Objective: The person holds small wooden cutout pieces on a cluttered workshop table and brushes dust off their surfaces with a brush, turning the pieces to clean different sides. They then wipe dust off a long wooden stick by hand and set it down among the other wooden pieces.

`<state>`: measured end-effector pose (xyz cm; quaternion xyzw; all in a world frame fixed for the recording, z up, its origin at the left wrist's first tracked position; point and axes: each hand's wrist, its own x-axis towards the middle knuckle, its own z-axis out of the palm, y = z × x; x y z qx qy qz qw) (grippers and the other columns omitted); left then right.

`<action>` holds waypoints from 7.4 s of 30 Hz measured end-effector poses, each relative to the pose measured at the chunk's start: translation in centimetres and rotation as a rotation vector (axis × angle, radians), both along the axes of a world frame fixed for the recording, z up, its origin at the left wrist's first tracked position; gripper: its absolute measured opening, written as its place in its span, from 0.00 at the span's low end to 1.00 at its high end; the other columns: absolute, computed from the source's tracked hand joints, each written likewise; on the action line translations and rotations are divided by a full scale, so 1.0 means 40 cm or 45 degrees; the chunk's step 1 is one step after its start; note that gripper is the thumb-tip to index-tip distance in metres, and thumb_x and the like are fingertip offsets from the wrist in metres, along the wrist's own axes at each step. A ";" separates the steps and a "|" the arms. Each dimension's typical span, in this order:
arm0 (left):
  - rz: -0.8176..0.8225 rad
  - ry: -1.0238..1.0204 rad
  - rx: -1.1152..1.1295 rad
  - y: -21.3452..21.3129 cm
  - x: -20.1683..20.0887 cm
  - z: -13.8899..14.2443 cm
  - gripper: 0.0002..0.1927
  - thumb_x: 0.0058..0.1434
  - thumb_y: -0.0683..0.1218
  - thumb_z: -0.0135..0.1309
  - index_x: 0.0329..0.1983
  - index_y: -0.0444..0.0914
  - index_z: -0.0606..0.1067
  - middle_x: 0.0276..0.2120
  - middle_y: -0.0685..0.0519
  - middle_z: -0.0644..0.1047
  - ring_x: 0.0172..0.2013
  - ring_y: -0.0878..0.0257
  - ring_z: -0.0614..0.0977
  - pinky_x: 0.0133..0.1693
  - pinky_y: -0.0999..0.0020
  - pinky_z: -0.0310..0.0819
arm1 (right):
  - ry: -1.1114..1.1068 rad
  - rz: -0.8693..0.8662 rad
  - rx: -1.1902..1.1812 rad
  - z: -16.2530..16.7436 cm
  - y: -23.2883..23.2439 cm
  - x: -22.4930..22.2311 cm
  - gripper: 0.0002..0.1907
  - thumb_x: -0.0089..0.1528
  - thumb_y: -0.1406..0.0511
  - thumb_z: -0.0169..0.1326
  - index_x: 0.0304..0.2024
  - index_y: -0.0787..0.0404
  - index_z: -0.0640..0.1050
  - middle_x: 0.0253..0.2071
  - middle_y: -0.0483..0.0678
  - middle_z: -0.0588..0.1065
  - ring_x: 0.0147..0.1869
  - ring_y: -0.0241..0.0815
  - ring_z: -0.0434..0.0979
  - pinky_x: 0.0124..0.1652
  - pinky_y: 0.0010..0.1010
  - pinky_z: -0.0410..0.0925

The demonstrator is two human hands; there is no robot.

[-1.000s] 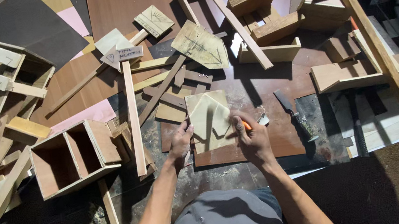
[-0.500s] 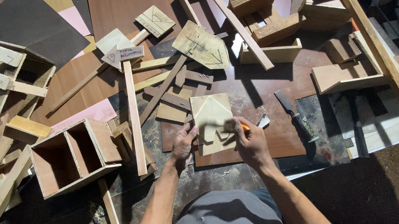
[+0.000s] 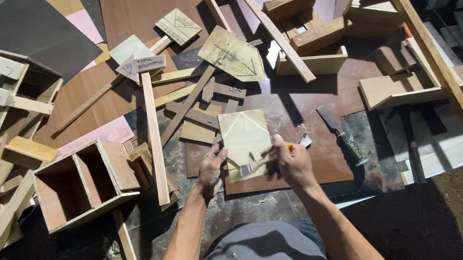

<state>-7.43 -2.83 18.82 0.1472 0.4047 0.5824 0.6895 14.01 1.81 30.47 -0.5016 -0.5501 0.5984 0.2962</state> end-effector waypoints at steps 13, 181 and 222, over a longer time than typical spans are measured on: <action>-0.025 -0.055 0.119 0.003 0.003 -0.038 0.19 0.71 0.45 0.48 0.62 0.32 0.71 0.45 0.50 0.80 0.43 0.64 0.81 0.46 0.69 0.77 | 0.065 -0.047 0.062 0.005 0.020 -0.001 0.27 0.71 0.52 0.42 0.43 0.69 0.81 0.29 0.57 0.83 0.24 0.39 0.84 0.17 0.24 0.70; -0.105 0.292 -0.659 -0.165 -0.015 -0.277 0.25 0.70 0.55 0.44 0.66 0.40 0.69 0.57 0.45 0.78 0.52 0.54 0.82 0.52 0.56 0.76 | -0.204 -0.771 0.000 -0.392 0.319 0.401 0.16 0.71 0.59 0.55 0.41 0.68 0.78 0.29 0.42 0.73 0.32 0.34 0.66 0.30 0.27 0.60; -0.668 0.738 -0.191 0.412 0.637 -0.111 0.17 0.62 0.49 0.61 0.47 0.32 0.80 0.33 0.53 0.82 0.30 0.70 0.82 0.29 0.73 0.79 | 0.791 -1.460 0.040 -0.389 0.143 0.405 0.16 0.72 0.61 0.47 0.51 0.68 0.76 0.48 0.50 0.78 0.50 0.37 0.77 0.52 0.31 0.71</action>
